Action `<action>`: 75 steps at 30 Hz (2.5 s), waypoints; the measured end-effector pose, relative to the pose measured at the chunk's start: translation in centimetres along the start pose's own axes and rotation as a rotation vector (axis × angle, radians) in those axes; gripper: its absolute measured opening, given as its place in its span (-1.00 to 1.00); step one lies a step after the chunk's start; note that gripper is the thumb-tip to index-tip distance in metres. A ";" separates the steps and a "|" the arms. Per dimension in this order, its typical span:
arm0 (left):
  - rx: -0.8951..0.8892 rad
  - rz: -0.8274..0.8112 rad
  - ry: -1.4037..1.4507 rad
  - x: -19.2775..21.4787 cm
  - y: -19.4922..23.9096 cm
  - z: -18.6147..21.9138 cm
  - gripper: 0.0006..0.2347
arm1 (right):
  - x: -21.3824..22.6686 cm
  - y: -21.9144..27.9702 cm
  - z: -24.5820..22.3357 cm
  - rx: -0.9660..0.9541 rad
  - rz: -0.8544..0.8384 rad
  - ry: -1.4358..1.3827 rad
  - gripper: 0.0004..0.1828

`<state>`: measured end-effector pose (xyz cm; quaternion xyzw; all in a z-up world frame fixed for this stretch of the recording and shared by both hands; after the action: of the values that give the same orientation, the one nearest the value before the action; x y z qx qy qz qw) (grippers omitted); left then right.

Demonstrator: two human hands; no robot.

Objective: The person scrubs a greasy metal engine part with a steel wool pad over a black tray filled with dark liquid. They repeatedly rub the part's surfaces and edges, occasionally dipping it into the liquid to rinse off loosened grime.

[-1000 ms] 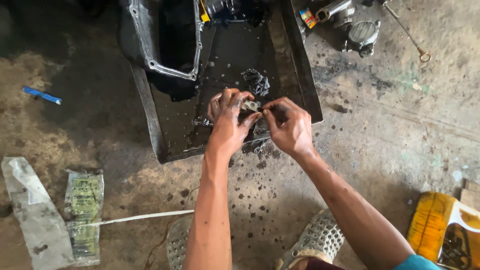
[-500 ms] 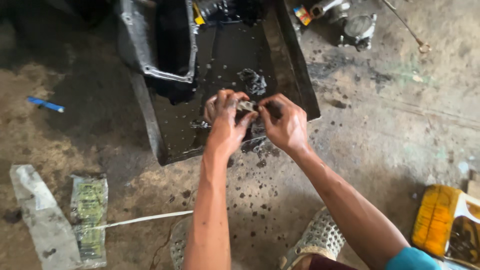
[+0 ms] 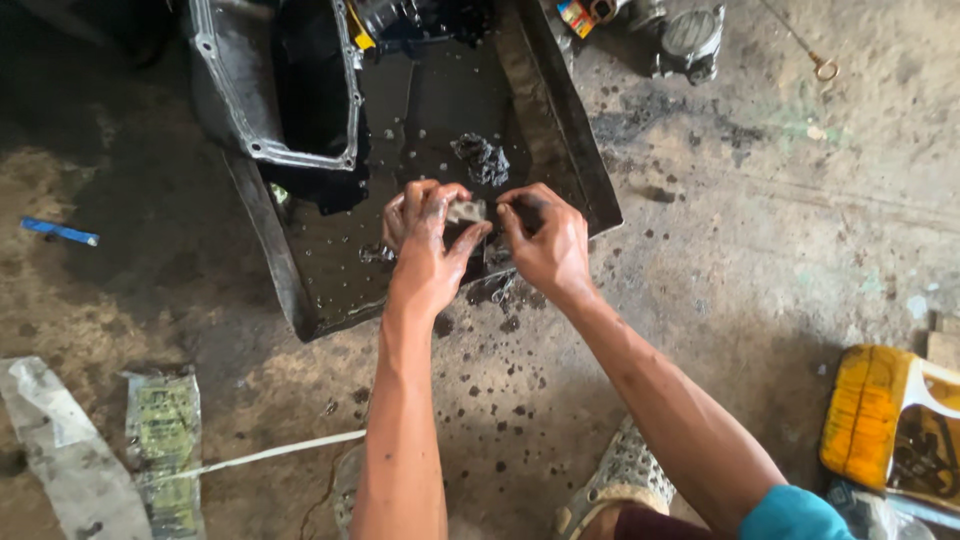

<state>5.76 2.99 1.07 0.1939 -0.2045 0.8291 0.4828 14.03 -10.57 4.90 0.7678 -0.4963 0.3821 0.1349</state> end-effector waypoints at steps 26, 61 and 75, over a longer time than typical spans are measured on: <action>-0.002 0.034 0.030 0.3 -0.1 0.2 -0.60 | 0.8 -1.5 -2.5 0.117 -0.109 0.124 -0.93; 0.019 0.085 0.641 2.7 -0.9 -1.0 -0.67 | 1.3 -2.7 -7.7 0.268 -0.259 -0.062 -0.90; 0.124 0.148 0.386 4.2 -0.2 -0.8 -0.59 | 0.5 -3.1 -8.0 0.356 -0.131 -0.068 -0.91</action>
<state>3.87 6.51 2.59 0.0454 -0.0705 0.8950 0.4381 13.26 -4.76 11.15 0.8227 -0.3741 0.4281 0.0044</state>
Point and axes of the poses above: each hand's wrist, its own y-axis away from the middle knuckle, its own x-axis out of the back of the hand, z = x × y, the point moved 7 cm from there along -y, towards the middle knuckle
